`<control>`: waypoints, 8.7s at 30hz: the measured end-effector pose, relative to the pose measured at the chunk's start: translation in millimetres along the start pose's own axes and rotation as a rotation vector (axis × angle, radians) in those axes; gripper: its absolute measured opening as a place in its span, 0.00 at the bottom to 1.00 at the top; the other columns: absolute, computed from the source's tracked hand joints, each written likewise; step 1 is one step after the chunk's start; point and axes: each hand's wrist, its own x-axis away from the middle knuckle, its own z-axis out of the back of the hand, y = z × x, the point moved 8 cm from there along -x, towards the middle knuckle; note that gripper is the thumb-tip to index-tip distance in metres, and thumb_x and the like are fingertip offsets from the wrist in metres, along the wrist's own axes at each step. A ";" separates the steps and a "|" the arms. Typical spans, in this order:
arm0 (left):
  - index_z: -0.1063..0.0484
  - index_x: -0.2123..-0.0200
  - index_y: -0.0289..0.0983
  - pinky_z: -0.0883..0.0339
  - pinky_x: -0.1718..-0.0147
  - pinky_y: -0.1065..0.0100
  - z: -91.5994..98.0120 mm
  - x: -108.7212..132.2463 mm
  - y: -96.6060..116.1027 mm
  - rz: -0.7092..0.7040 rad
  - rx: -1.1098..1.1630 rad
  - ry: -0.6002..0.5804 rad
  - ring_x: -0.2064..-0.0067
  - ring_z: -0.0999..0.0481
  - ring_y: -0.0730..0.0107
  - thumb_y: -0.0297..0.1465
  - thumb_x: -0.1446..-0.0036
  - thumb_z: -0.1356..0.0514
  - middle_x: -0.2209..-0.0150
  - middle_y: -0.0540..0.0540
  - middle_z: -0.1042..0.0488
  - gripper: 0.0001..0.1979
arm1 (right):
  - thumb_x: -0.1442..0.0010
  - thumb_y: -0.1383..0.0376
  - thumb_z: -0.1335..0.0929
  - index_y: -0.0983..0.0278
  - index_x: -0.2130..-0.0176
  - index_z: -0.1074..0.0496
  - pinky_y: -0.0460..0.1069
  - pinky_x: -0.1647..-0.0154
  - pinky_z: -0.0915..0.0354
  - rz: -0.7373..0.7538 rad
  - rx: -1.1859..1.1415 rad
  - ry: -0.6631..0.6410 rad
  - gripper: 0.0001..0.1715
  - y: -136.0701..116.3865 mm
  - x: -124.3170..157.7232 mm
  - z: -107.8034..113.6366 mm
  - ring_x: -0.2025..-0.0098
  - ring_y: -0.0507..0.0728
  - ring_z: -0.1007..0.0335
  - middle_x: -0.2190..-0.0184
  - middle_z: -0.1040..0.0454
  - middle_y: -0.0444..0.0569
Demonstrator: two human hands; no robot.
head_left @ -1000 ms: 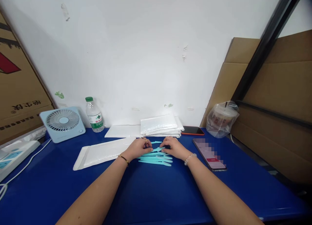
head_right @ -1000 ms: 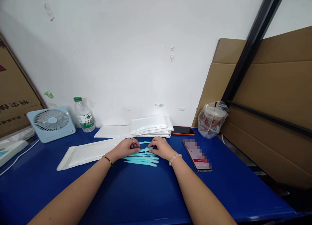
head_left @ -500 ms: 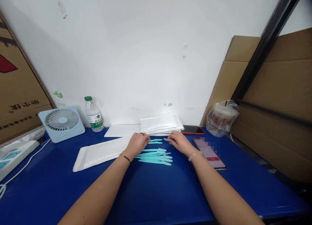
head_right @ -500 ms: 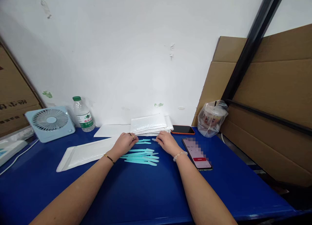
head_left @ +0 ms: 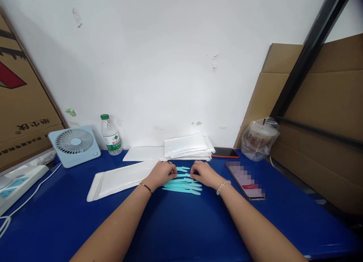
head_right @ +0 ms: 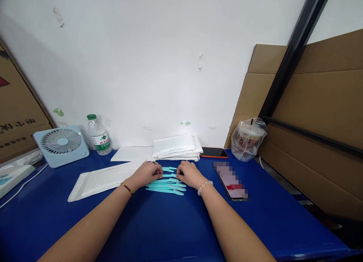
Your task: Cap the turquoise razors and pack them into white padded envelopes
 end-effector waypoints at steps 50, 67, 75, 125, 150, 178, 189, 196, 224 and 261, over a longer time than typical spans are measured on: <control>0.26 0.66 0.39 0.41 0.71 0.73 -0.2 6.5 16.4 -0.032 0.152 -0.084 0.67 0.29 0.70 0.38 0.50 0.40 0.68 0.49 0.26 0.10 | 0.53 0.72 0.32 0.65 0.68 0.29 0.43 0.72 0.42 0.106 -0.142 -0.173 0.08 -7.4 13.3 2.6 0.71 0.50 0.37 0.67 0.32 0.45; 0.27 0.67 0.38 0.40 0.61 0.67 20.1 -0.8 11.5 -0.072 -0.051 0.078 0.63 0.28 0.67 0.34 0.38 0.52 0.65 0.45 0.25 0.14 | 0.44 0.67 0.33 0.64 0.71 0.28 0.45 0.69 0.42 0.017 0.031 0.031 0.05 9.6 4.8 23.2 0.70 0.52 0.34 0.71 0.28 0.46; 0.27 0.60 0.41 0.39 0.59 0.66 26.4 2.9 -9.7 0.029 -0.021 0.143 0.58 0.28 0.65 0.35 0.43 0.45 0.58 0.48 0.25 0.10 | 0.47 0.65 0.31 0.63 0.69 0.25 0.46 0.69 0.40 -0.028 -0.082 -0.033 0.04 17.4 12.3 27.0 0.69 0.53 0.32 0.70 0.26 0.46; 0.26 0.69 0.38 0.43 0.68 0.69 23.8 1.2 -1.8 0.021 0.051 0.083 0.67 0.29 0.68 0.35 0.43 0.46 0.67 0.47 0.25 0.10 | 0.46 0.66 0.33 0.65 0.71 0.30 0.45 0.70 0.42 -0.103 -0.155 0.037 0.05 18.8 11.4 30.8 0.70 0.52 0.35 0.72 0.28 0.47; 0.28 0.72 0.38 0.43 0.66 0.68 25.7 1.0 7.4 -0.034 -0.097 0.046 0.68 0.29 0.68 0.32 0.43 0.47 0.70 0.48 0.25 0.10 | 0.45 0.68 0.35 0.65 0.71 0.32 0.44 0.72 0.44 -0.081 -0.120 -0.002 0.03 11.7 11.1 29.6 0.72 0.51 0.36 0.73 0.29 0.46; 0.30 0.69 0.37 0.43 0.74 0.72 17.6 14.2 17.0 0.041 0.351 -0.138 0.72 0.32 0.72 0.36 0.45 0.46 0.72 0.49 0.28 0.10 | 0.43 0.63 0.35 0.65 0.66 0.29 0.45 0.72 0.39 -0.023 -0.488 -0.086 0.08 -14.0 15.4 24.8 0.73 0.50 0.37 0.75 0.30 0.45; 0.36 0.63 0.37 0.40 0.71 0.70 20.2 13.7 -4.1 0.121 0.516 -0.042 0.72 0.34 0.72 0.44 0.40 0.54 0.72 0.51 0.30 0.17 | 0.44 0.54 0.34 0.64 0.64 0.34 0.47 0.69 0.36 -0.120 -0.731 0.195 0.15 18.2 13.5 51.0 0.71 0.51 0.35 0.71 0.33 0.45; 0.32 0.66 0.38 0.38 0.62 0.68 35.4 13.2 5.3 0.085 0.473 0.050 0.64 0.33 0.69 0.43 0.37 0.61 0.66 0.48 0.30 0.23 | 0.46 0.50 0.34 0.64 0.67 0.34 0.46 0.77 0.36 -0.197 -0.866 0.247 0.20 18.4 12.0 46.0 0.79 0.49 0.36 0.76 0.32 0.44; 0.27 0.68 0.38 0.44 0.73 0.72 0.4 17.1 38.5 -0.028 0.308 -0.258 0.71 0.31 0.72 0.37 0.45 0.45 0.71 0.50 0.27 0.11 | 0.50 0.68 0.32 0.64 0.72 0.28 0.45 0.71 0.42 -0.151 -0.102 -0.012 0.02 29.5 16.0 30.2 0.71 0.53 0.33 0.73 0.27 0.46; 0.29 0.70 0.38 0.43 0.76 0.74 -2.5 17.0 23.3 0.085 0.407 -0.281 0.73 0.33 0.73 0.38 0.48 0.43 0.74 0.51 0.29 0.10 | 0.47 0.62 0.32 0.65 0.65 0.28 0.45 0.73 0.37 -0.050 -0.583 -0.345 0.10 -6.6 19.9 -4.1 0.74 0.52 0.31 0.75 0.29 0.45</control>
